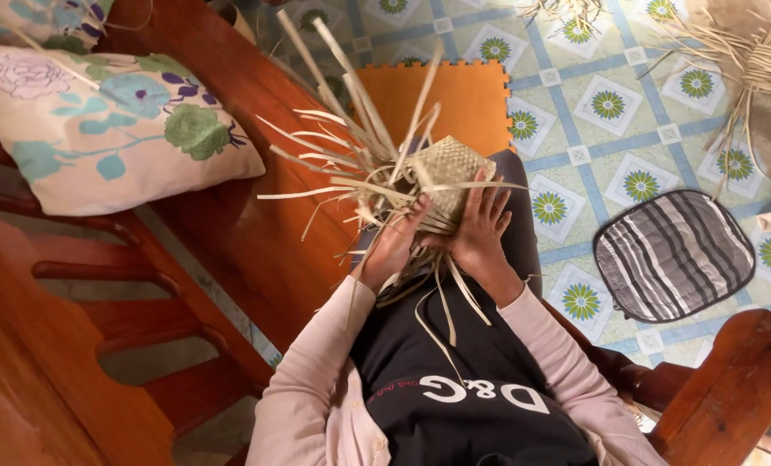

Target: Finishing a hand-woven basket by tucking in the loose fiber ends to secure the edges.

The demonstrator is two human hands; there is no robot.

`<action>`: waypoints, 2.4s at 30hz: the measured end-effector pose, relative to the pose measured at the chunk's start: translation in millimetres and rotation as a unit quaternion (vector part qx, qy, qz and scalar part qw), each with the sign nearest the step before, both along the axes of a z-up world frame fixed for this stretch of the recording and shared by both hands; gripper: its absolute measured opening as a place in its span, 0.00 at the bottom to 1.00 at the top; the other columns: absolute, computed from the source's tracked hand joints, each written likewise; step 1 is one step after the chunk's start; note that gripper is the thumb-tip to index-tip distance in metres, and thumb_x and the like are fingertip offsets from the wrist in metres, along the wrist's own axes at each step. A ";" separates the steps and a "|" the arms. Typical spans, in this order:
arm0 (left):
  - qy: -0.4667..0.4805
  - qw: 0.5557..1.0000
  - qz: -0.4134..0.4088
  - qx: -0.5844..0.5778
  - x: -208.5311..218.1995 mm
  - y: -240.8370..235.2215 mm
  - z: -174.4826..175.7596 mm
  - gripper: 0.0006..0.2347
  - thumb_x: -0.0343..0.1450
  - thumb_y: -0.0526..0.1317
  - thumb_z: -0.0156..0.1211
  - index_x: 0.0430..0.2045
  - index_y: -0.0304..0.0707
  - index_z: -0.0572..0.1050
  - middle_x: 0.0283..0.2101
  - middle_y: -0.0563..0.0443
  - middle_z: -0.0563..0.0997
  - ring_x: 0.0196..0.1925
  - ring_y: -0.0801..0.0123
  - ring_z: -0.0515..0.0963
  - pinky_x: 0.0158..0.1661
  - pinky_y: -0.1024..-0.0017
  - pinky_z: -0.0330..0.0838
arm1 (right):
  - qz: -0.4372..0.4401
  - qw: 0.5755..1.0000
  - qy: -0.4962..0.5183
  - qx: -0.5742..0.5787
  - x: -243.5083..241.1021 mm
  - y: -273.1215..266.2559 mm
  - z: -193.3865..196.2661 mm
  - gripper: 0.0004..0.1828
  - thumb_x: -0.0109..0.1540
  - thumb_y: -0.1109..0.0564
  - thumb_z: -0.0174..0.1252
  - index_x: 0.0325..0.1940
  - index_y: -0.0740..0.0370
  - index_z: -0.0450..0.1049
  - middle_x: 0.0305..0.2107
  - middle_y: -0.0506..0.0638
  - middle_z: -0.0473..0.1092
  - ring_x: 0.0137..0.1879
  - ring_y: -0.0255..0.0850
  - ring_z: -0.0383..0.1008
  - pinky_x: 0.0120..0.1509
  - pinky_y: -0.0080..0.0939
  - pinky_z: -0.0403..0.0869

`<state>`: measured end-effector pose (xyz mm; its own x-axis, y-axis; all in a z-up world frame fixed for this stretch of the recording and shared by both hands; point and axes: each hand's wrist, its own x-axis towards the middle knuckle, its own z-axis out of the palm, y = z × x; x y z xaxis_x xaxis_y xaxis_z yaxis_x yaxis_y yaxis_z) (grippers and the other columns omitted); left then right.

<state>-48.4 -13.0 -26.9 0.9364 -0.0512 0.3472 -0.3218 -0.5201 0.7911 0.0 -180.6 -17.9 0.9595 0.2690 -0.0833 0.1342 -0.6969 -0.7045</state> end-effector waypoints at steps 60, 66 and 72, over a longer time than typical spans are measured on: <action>0.135 0.971 -0.047 -0.193 37.8 -3.1 -120.9 0.08 0.76 0.34 0.57 0.39 0.30 0.84 0.36 0.45 0.85 0.43 0.69 0.82 0.50 0.69 0.77 | 0.052 0.604 -0.091 0.790 8.6 -112.2 44.6 0.28 0.74 0.36 0.30 0.24 0.49 0.53 0.21 0.43 0.50 0.28 0.38 0.51 0.34 0.39 0.59; 0.175 0.950 -0.039 -0.257 30.1 -6.9 -127.8 0.13 0.77 0.40 0.55 0.43 0.28 0.82 0.39 0.43 0.85 0.47 0.66 0.81 0.56 0.63 0.75 | 0.071 0.565 -0.080 0.818 11.3 -112.3 45.1 0.28 0.74 0.37 0.27 0.23 0.48 0.54 0.21 0.42 0.51 0.27 0.37 0.51 0.33 0.38 0.59; 0.288 0.909 0.037 -0.298 26.5 -19.5 -90.9 0.18 0.75 0.51 0.59 0.47 0.36 0.82 0.45 0.46 0.82 0.53 0.63 0.76 0.62 0.53 0.67 | 0.099 0.530 -0.052 0.841 11.8 -113.8 50.7 0.25 0.75 0.40 0.30 0.26 0.48 0.55 0.22 0.42 0.52 0.29 0.36 0.52 0.36 0.36 0.59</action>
<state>-21.9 -32.5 -117.9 0.9647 0.0565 -0.2573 0.2544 0.0535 0.9656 11.8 -294.5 32.8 0.8741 -0.0251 0.4852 0.1869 0.9392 -0.2882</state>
